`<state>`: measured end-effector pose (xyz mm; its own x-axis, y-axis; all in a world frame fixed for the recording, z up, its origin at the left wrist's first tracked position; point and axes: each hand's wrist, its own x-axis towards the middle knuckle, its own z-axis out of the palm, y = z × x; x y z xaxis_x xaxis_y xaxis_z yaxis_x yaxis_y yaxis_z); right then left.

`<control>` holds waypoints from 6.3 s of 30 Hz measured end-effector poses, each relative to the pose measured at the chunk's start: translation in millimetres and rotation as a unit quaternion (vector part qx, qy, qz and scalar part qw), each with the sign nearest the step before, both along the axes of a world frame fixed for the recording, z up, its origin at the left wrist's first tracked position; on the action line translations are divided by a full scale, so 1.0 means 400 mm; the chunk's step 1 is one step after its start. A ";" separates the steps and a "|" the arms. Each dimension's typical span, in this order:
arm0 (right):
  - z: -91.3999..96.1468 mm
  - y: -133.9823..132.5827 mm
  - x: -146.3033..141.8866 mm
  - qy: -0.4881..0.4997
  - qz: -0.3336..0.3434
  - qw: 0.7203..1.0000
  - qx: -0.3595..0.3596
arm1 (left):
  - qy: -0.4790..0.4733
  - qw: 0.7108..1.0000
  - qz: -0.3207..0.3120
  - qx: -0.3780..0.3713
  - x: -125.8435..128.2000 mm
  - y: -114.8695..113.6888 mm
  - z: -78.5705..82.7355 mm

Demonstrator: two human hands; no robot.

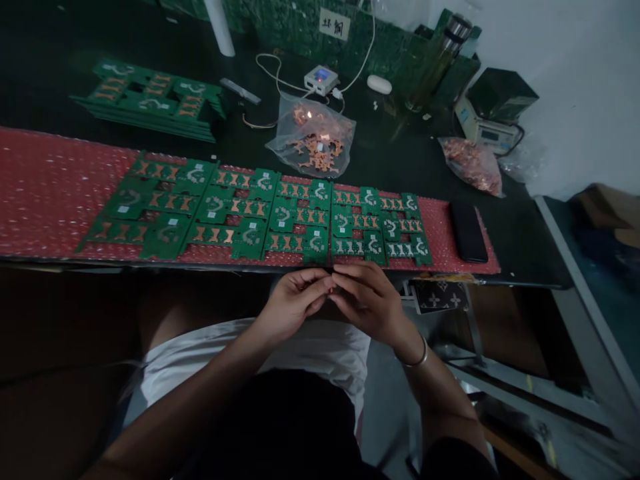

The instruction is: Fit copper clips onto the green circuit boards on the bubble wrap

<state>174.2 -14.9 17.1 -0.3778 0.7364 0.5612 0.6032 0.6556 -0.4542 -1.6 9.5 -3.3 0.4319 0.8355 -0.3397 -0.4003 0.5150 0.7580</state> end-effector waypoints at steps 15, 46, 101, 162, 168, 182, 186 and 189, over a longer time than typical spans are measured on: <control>-0.017 0.086 0.030 -0.031 0.001 0.999 0.035 | 0.065 0.993 0.089 0.043 0.015 -0.001 0.013; 0.011 0.057 -0.031 -0.080 -0.023 0.996 -0.042 | 0.056 0.996 0.061 -0.024 0.010 0.014 0.035; -0.027 -0.021 0.063 -0.010 -0.017 1.000 0.009 | 0.004 0.996 -0.038 -0.075 0.049 0.013 0.022; -0.027 0.131 0.096 -0.144 -0.030 0.989 -0.011 | 0.006 0.998 0.060 -0.005 0.010 0.024 0.047; 0.007 0.062 0.036 -0.052 -0.041 0.997 -0.033 | -0.005 0.998 0.050 0.031 0.023 0.027 0.041; -0.009 0.036 0.007 -0.042 -0.089 0.994 0.045 | -0.001 0.999 0.001 -0.036 0.032 0.023 0.031; -0.013 0.032 0.036 -0.038 -0.015 0.999 0.034 | 0.011 1.000 -0.025 -0.007 0.034 0.026 0.030; 0.006 0.029 0.039 -0.003 0.016 1.000 -0.018 | 0.065 0.996 -0.005 0.064 0.042 0.019 0.025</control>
<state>189.9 -3.4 19.5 -0.4050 0.7436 0.5320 0.5852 0.6579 -0.4741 15.1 16.9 6.5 0.3994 0.8715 -0.2847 -0.2895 0.4145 0.8628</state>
